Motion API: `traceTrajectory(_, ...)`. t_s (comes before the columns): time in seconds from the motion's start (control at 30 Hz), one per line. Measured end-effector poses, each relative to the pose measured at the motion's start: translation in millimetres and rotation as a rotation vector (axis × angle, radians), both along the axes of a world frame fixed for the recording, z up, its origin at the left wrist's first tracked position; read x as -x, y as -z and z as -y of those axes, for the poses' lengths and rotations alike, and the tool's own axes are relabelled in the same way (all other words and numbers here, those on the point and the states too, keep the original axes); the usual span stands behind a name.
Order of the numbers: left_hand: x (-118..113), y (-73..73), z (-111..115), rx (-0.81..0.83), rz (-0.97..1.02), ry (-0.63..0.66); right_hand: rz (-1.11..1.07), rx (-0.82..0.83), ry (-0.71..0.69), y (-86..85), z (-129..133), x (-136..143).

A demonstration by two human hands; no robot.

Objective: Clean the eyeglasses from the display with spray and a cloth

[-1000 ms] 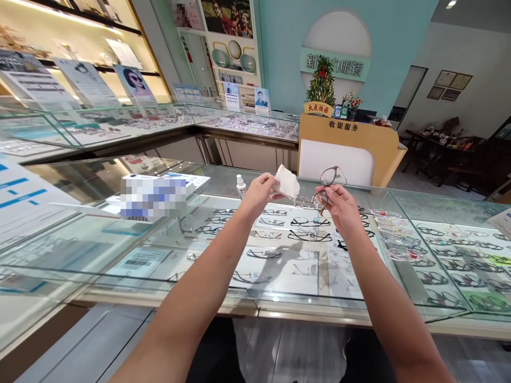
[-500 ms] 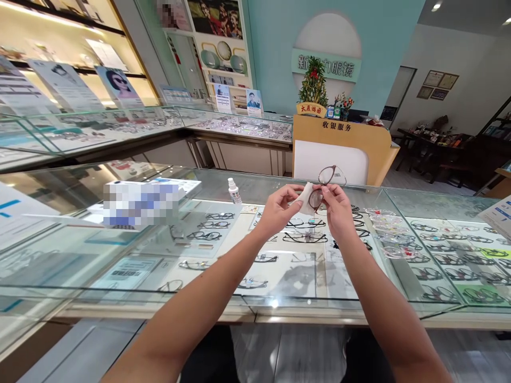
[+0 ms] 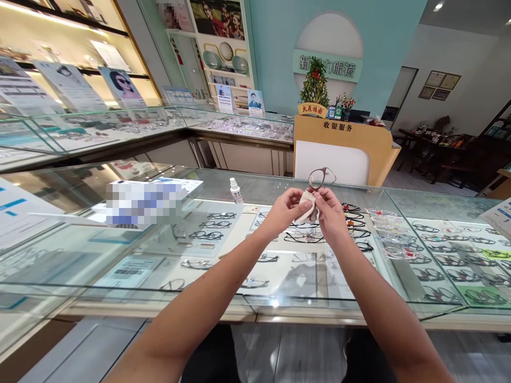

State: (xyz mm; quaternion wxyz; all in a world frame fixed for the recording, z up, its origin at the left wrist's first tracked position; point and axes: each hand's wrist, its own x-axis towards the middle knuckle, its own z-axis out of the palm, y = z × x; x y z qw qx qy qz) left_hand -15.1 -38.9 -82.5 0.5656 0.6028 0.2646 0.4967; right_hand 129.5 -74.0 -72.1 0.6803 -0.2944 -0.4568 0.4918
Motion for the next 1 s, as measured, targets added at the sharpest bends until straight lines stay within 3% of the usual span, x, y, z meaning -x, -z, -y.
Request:
traceTrajectory(0.1, 2, -1.0, -1, 0.049, -0.088, 0.157, 0.011, 0.017, -0.003, -0.8, 1, -1)
traceTrajectory(0.23, 0, 1.0, -1, 0.057, -0.002, 0.270, -0.013, 0.036, -0.031, -3.7, 3, -1)
traceTrajectory(0.47, -8, -1.5, 9, 0.019, 0.085, 0.147, -0.049, 0.119, -0.120, -3.1, 2, 2)
traceTrajectory(0.67, -7, -0.5, 10, -0.041, 0.087, 0.012, -0.126, 0.084, -0.066, 5.4, -3, 7)
traceTrajectory(0.77, -3, 0.8, 4, -0.044, 0.045, 0.053, -0.106, 0.097, -0.068, 0.3, -1, 4)
traceTrajectory(0.9, 3, -3.1, -1, -0.032, -0.001, 0.215, -0.079, 0.102, -0.070, -8.4, 3, -1)
traceTrajectory(1.0, 3, -5.3, 2, -0.022, -0.024, 0.224, -0.085, 0.125, -0.057, -8.4, 2, -2)
